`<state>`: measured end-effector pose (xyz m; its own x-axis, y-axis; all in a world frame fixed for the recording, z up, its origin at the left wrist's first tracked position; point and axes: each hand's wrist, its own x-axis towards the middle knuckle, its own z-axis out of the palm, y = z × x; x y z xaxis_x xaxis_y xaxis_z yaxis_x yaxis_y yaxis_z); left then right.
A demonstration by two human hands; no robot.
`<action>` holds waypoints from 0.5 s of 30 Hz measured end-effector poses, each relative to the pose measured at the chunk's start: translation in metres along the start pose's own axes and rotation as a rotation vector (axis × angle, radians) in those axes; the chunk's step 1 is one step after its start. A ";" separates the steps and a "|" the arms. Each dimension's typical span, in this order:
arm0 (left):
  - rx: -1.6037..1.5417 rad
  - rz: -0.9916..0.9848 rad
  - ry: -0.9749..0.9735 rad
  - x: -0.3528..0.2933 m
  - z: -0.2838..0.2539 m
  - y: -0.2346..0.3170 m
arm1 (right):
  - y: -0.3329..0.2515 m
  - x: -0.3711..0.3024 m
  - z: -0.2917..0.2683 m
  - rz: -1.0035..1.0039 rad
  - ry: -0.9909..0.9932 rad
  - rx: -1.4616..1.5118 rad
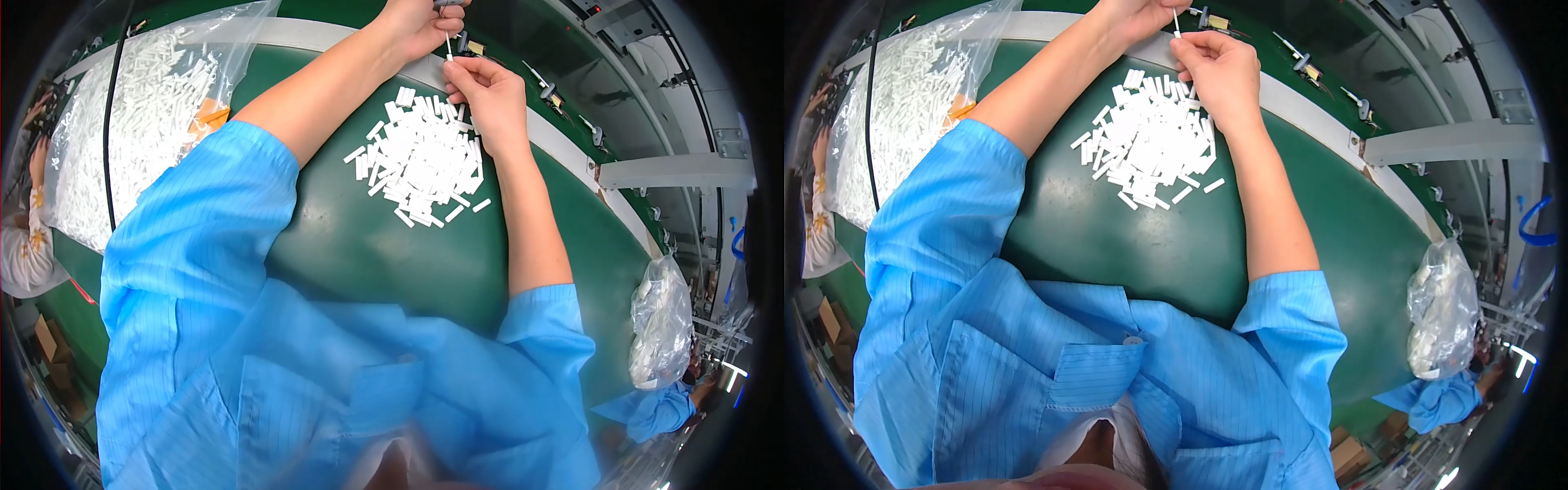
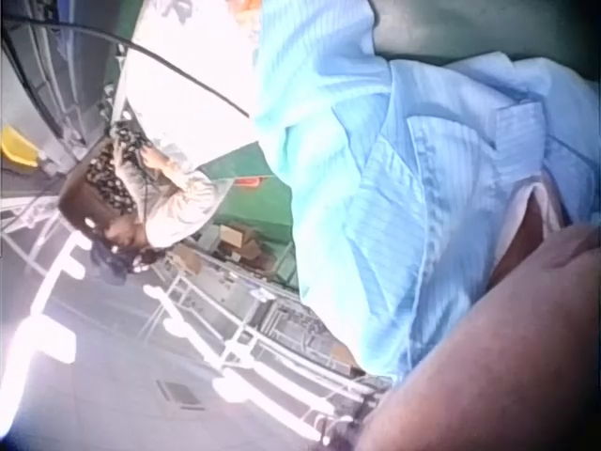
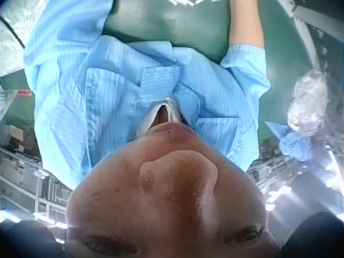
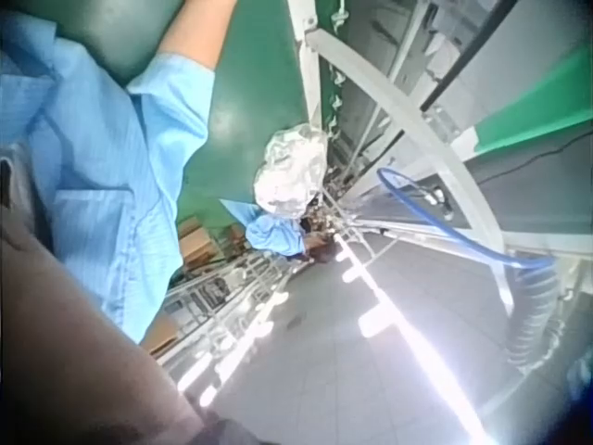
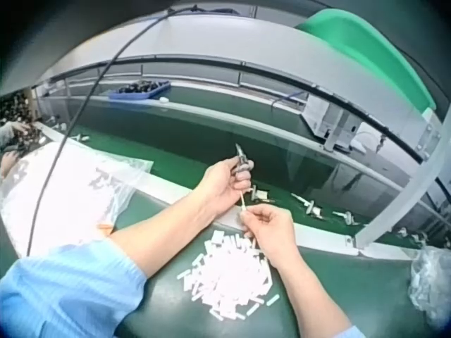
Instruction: The person assembles small white cylindrical components onto a circuit board assembly by hand.
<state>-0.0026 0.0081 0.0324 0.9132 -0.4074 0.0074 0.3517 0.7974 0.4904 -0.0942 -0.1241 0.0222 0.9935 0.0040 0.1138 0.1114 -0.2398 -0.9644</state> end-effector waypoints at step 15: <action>0.353 0.044 0.112 -0.018 0.023 -0.036 | 0.006 0.010 -0.010 0.012 0.161 0.394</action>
<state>-0.0365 -0.0235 0.0351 0.9495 -0.3095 -0.0509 0.2372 0.6022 0.7623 -0.0842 -0.1351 0.0203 0.9819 -0.1553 0.1079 0.1315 0.1502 -0.9799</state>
